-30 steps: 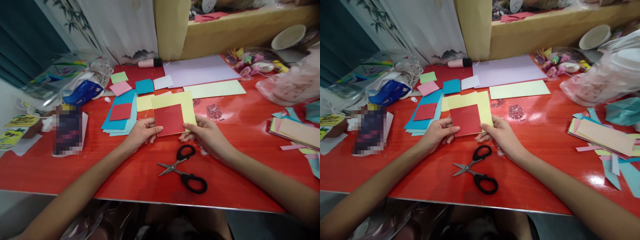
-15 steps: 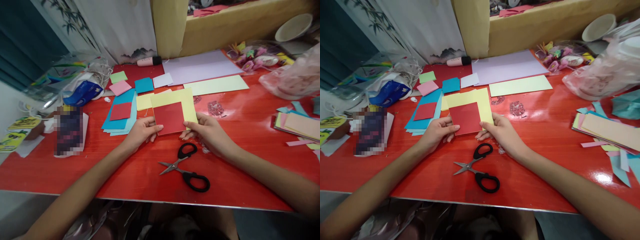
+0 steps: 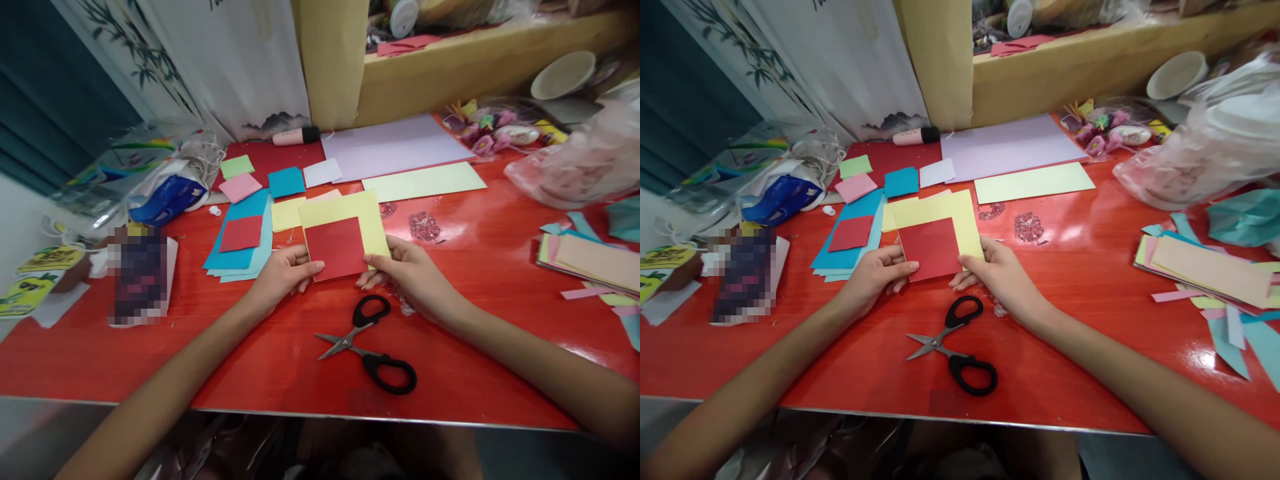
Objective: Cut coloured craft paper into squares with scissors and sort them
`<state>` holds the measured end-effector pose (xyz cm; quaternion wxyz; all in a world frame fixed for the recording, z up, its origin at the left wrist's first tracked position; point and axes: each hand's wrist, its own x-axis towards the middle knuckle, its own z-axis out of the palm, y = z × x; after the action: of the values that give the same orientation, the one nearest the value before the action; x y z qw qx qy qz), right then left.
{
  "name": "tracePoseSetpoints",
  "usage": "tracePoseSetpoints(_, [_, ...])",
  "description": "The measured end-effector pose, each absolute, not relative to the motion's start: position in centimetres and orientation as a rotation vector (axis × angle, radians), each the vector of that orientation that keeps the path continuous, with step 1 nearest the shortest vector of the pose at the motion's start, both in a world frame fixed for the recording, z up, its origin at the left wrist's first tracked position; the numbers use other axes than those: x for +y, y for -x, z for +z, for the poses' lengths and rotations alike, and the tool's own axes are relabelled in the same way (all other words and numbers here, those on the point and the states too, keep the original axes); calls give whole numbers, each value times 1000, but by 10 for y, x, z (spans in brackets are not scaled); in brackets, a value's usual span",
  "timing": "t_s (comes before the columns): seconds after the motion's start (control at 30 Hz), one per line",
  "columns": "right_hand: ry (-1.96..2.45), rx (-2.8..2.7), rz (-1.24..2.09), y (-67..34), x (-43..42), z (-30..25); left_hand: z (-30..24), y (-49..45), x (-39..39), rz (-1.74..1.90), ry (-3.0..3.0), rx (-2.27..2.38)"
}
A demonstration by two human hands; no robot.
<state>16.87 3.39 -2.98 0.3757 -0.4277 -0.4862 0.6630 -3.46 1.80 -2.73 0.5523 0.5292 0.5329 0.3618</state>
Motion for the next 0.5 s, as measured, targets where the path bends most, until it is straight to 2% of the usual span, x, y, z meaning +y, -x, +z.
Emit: tracePoseSetpoints(0.5, [1091,-1277,1688,-169,34,-29,-25,33,17,857,-1250,1313])
